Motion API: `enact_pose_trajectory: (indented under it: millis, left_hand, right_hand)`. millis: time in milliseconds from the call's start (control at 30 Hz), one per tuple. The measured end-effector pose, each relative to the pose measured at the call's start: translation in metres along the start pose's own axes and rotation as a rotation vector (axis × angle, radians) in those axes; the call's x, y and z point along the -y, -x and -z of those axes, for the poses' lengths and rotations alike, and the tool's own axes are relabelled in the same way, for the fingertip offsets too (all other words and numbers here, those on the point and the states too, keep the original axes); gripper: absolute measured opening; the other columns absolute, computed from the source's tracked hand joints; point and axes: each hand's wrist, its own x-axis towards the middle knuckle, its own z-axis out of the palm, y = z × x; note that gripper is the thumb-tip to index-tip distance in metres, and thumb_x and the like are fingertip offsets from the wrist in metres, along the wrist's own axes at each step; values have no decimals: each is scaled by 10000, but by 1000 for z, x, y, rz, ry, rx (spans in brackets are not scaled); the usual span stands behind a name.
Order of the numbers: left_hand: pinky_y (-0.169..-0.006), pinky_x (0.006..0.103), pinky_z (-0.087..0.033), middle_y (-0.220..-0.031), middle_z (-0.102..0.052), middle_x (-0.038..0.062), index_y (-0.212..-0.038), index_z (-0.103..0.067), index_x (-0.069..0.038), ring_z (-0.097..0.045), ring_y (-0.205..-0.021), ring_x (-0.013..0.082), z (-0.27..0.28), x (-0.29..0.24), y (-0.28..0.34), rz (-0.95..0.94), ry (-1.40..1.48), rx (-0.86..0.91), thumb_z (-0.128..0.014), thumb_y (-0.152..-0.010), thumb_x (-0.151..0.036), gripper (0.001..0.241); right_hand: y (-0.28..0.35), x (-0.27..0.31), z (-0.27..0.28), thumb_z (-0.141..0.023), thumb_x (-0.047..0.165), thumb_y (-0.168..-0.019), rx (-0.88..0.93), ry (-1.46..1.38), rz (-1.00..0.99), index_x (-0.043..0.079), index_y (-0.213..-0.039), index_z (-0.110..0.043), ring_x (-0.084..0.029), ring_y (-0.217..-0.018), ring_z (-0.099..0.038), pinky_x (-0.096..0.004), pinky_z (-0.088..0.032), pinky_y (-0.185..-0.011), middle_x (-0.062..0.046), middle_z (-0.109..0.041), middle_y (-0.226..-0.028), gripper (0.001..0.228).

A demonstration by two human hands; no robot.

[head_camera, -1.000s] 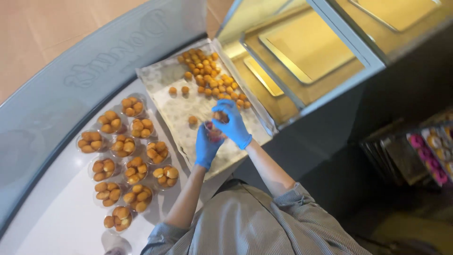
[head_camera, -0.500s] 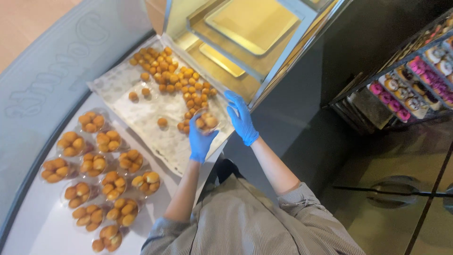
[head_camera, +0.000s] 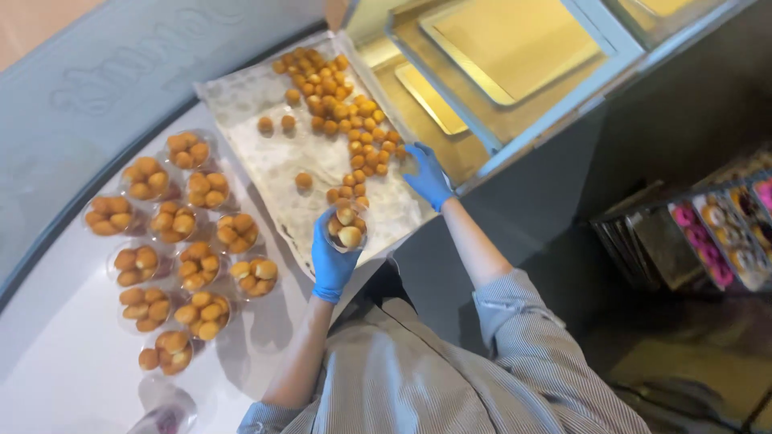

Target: The person places small fried dough balls from a tray into plastic cups, then takes clear lids from a plastic sleeve and places them onto the cups.

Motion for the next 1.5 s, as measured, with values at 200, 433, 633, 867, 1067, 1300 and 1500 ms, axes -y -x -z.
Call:
enact_pose_trajectory:
  millis: [200,433,633,867,1067,1300,1500]
  left_hand:
    - [-1024,371,-524,-1259,-639,134,-1347,-538,-56,-655,-1175,268,14,6,6,96,-132,-49,-891,-761,-157,691]
    - [-1033,381,-510,-1284,-623,152,-1356,-527,-32,-637,-1192,289,16,23,-5,81,-123,-58,-904,-714,-148,754]
    - [-1030,362,-521,-1307,-616,145,-1383,-492,-37,-635,-1204,271,7,26,-21,130,-128,-58,-914,-723,-164,794]
    - [-1042,364,-519,-1309,-598,154,-1400,-481,-38,-620,-1215,271,-7,77,-47,124,-100,-35,-902,-705,-105,816]
    - [-913,389,-535,-1185,-618,148,-1391,-527,-58,-623,-1080,320,-37,79,-81,-3,-326,23,-883,-670,-87,805]
    - [-764,401,-556,-1066,-646,99,-1325,-614,-120,-678,-785,222,-53,46,-101,67,-292,16,-864,-780,-169,602]
    - [-818,373,-556,-1093,-661,82,-1355,-599,-119,-676,-765,237,-58,47,-92,123,-188,93,-850,-724,-153,680]
  right_hand:
    - [-82,-20,-30,-965,396,-538,364,199,104,191,-1476,-520,-470,-1418,-363,-510,-341,-1159,-285,-327,-1558,1059]
    - [-97,16,-34,-888,451,-563,560,417,-52,271,-1253,-702,-379,-1230,-611,-489,-503,-1055,-167,-626,-1342,737]
    - [-74,-16,-69,-887,266,-706,393,288,22,186,-1099,-751,-375,-1100,-628,-460,-534,-937,-169,-653,-1191,424]
    - [-51,17,-33,-813,85,-736,199,-128,-134,170,-1089,-777,-335,-1158,-654,-401,-543,-997,-161,-655,-1220,366]
    - [-39,146,17,-806,36,-737,-151,-80,137,156,-1106,-761,-390,-1292,-542,-433,-477,-1085,-198,-519,-1424,390]
    - [-20,199,25,-587,-20,-799,-94,-69,310,94,-1264,-691,-415,-1371,-506,-472,-402,-1191,-207,-519,-1448,490]
    - [-19,223,39,-507,95,-1043,-62,-292,290,2,-1430,-554,-383,-1277,-543,-463,-429,-1121,-205,-543,-1345,401]
